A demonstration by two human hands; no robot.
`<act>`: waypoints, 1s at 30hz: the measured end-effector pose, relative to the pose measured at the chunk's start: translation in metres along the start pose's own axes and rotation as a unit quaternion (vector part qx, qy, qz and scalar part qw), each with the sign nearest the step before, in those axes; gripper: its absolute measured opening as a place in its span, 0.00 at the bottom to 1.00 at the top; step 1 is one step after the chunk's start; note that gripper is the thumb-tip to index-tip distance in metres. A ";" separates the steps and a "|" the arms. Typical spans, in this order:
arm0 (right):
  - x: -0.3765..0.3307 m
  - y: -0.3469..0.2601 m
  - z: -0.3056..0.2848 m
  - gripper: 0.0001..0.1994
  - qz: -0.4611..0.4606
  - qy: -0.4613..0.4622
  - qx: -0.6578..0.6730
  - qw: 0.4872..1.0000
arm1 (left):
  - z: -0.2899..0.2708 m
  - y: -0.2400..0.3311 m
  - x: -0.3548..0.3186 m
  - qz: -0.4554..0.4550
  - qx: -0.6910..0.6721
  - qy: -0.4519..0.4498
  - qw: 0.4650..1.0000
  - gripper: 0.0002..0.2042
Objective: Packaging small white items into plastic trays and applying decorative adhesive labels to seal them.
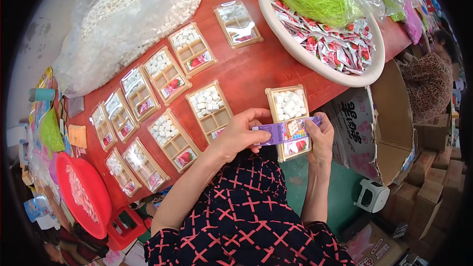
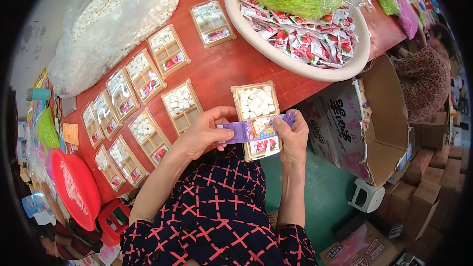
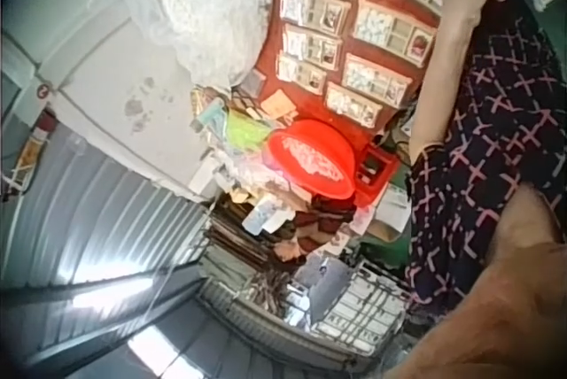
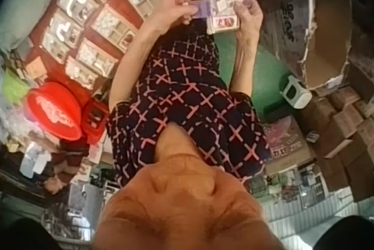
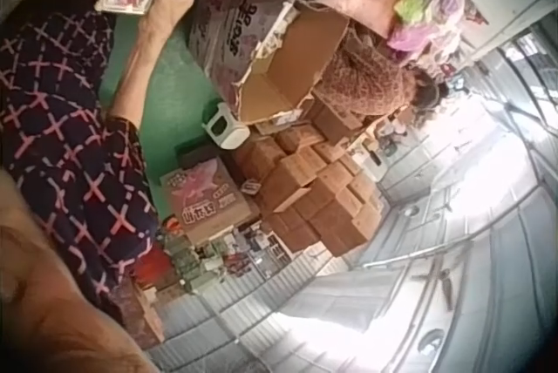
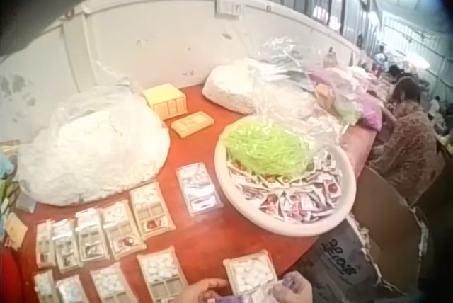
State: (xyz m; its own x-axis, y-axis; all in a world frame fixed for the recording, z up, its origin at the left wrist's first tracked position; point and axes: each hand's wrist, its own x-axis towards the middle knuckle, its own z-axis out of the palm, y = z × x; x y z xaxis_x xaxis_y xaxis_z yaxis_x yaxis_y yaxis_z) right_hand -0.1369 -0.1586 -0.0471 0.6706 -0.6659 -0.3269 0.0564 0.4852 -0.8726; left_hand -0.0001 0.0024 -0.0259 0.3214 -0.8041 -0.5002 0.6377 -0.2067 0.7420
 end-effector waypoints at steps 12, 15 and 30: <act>-0.013 -0.033 0.030 0.14 -0.026 -0.025 -0.067 0.997 | 0.010 0.009 -0.014 -0.028 0.069 0.060 0.995 0.13; -0.018 -0.042 0.035 0.16 -0.026 -0.048 -0.062 0.997 | 0.004 -0.007 -0.015 0.070 0.039 0.039 0.996 0.12; -0.016 -0.055 0.052 0.22 -0.008 -0.179 -0.081 0.980 | -0.002 0.007 -0.042 0.217 0.157 -0.040 0.963 0.27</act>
State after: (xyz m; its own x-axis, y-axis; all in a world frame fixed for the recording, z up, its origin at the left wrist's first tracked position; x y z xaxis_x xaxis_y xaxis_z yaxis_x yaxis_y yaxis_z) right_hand -0.1125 -0.1450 0.0248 0.8893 -0.4168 -0.1884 -0.0284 0.3608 -0.9322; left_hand -0.0075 0.0354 -0.0005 0.4473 -0.8901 -0.0868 0.2081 0.0092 0.9781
